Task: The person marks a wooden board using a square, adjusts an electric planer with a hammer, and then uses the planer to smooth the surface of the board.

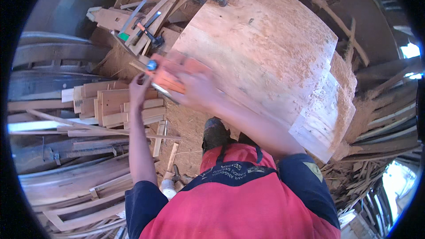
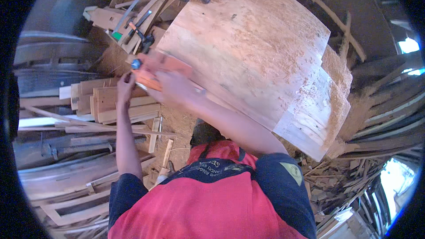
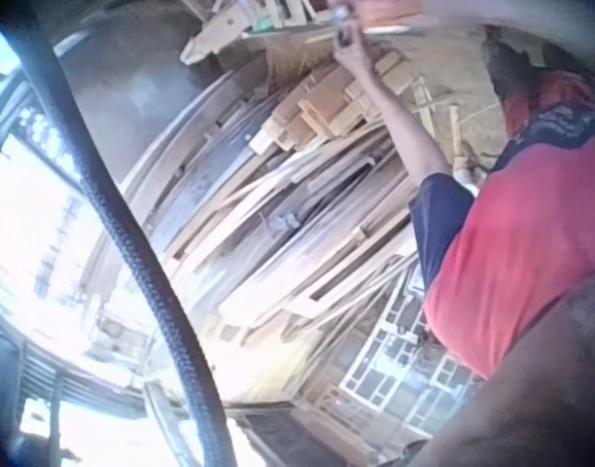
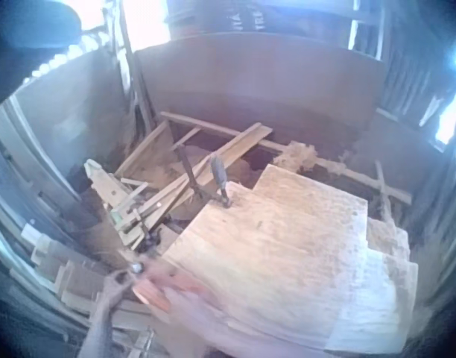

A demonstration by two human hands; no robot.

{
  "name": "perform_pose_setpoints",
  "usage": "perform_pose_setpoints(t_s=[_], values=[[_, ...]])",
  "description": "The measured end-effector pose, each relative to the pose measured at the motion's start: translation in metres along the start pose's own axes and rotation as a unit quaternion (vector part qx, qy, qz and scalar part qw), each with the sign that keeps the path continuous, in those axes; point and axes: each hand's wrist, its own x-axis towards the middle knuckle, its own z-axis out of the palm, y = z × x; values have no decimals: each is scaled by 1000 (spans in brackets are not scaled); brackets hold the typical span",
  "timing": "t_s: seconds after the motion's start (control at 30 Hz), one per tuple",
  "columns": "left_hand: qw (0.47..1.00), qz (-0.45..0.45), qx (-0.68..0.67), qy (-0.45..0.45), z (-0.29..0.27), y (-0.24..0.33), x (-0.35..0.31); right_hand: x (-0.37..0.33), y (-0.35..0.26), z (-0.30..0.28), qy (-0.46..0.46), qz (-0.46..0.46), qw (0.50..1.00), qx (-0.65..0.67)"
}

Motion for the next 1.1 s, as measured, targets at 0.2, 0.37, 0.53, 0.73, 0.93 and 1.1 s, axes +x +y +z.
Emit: perform_pose_setpoints(t_s=[0.2, 0.37, 0.53, 0.73, 0.93, 1.1], values=[[999, -5, 47, -22, 153, 60, -189, -209, 26, -90, 14, 106, 994, -31], [998, -22, 47, -21, 209, 74, -278, -314, 62, -112, 39, 109, 992, -60], [999, -35, 23, 17, 183, 62, -238, -252, 41, -98, 36, 125, 991, -44], [997, -19, -72, 37, 99, 48, -132, -119, 27, -33, 61, 2, 997, -57], [989, 31, -17, 140, 22, 10, -3, 28, 2, 26, 77, -54, 993, -65], [979, 48, -17, 195, -7, 10, 38, 79, -4, 38, 51, -57, 993, -87]])
